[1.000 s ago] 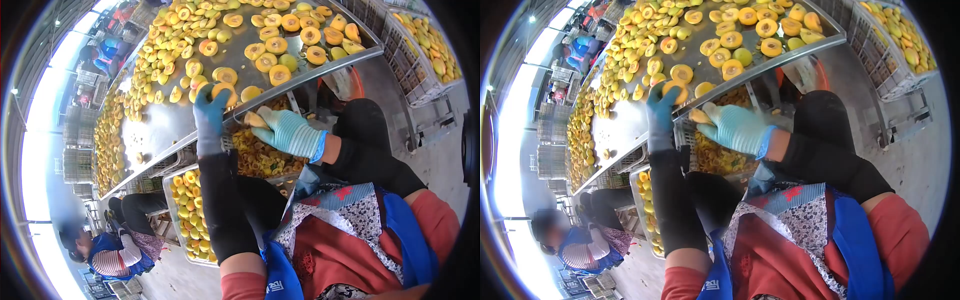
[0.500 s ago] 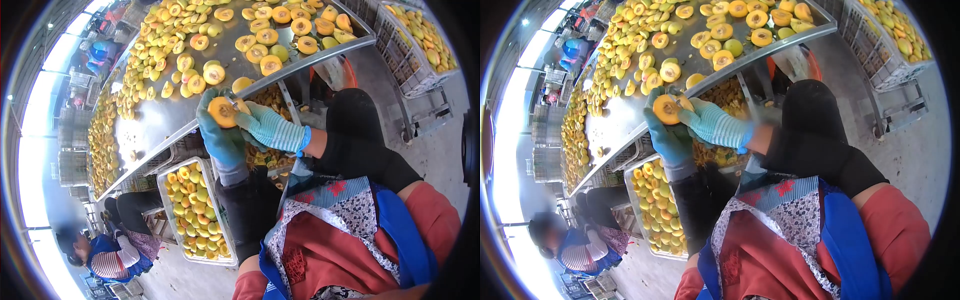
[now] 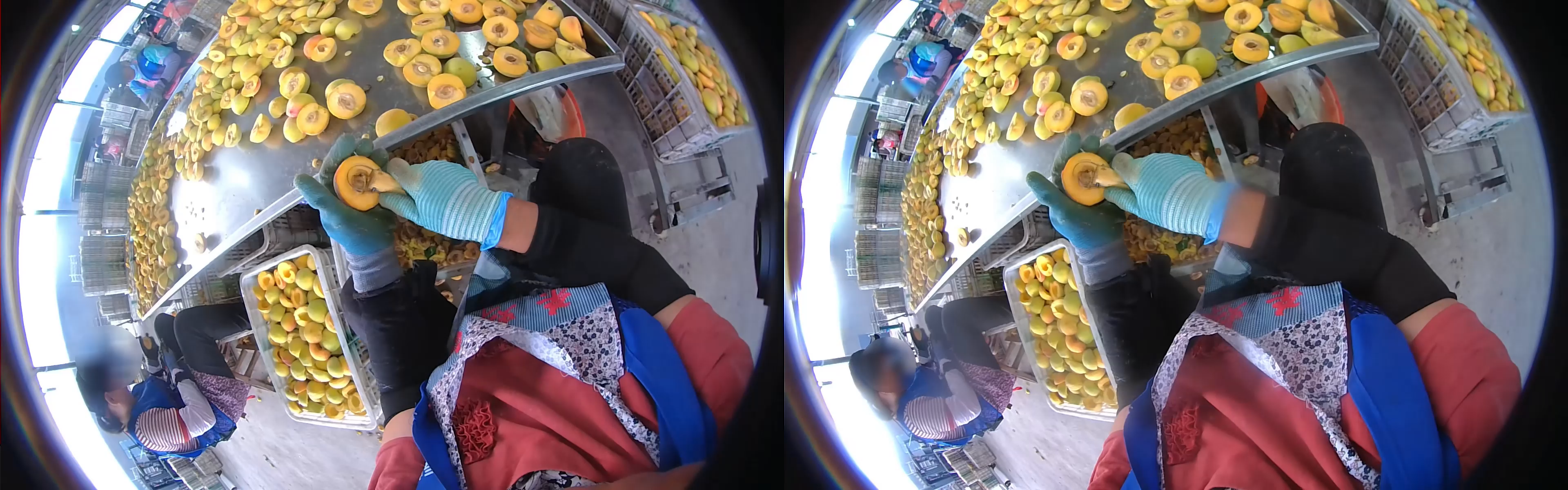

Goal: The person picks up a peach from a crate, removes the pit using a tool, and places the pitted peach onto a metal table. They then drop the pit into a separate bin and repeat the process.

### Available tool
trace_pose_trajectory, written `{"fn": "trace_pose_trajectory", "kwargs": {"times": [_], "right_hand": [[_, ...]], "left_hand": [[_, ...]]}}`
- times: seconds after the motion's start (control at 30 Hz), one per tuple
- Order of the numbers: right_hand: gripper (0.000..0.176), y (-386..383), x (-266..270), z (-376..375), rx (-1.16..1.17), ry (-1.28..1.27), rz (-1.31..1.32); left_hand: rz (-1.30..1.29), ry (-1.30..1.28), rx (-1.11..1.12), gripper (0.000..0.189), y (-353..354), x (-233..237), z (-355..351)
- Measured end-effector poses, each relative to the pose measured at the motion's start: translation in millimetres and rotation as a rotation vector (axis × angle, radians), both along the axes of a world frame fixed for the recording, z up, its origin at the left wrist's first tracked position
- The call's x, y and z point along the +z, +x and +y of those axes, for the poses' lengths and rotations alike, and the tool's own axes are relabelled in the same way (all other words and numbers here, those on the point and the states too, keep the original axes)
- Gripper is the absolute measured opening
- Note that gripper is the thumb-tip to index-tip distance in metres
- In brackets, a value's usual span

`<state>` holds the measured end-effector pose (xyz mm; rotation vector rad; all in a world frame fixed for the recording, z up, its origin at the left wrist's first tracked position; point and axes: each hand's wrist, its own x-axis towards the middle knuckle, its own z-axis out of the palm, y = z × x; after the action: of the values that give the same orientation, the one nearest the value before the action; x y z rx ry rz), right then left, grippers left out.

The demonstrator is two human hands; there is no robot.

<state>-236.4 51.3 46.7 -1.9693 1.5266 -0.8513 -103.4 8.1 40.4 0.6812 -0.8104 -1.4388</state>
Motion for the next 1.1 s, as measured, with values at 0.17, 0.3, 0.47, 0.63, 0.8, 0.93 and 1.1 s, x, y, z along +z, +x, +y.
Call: {"fn": "trace_pose_trajectory", "kwargs": {"times": [0.17,0.3,0.47,0.63,0.8,0.93,1.1], "right_hand": [[0.039,-2,-4,0,0.051,0.061,0.048],[0.039,1,-13,2,0.049,0.102,-0.019],[0.038,7,-31,6,0.054,0.144,-0.100],[0.036,12,-43,14,0.088,0.176,-0.244],[0.034,16,-40,15,0.115,0.097,-0.448],[0.032,6,-10,26,0.201,0.529,-0.611],[0.033,-9,16,29,0.302,1.039,-0.681]], "left_hand": [[-0.044,-0.037,-0.047,0.067,4,-4,3],[-0.047,-0.039,-0.002,0.059,-1,-5,9],[-0.179,-0.131,-0.105,0.058,4,-7,10],[-0.400,-0.122,-0.192,0.056,12,-4,8],[-0.322,-0.214,0.186,0.055,-24,14,20],[-0.303,-0.209,0.049,0.051,-10,0,20],[-0.053,-0.055,-0.193,0.054,1,-1,17]]}}
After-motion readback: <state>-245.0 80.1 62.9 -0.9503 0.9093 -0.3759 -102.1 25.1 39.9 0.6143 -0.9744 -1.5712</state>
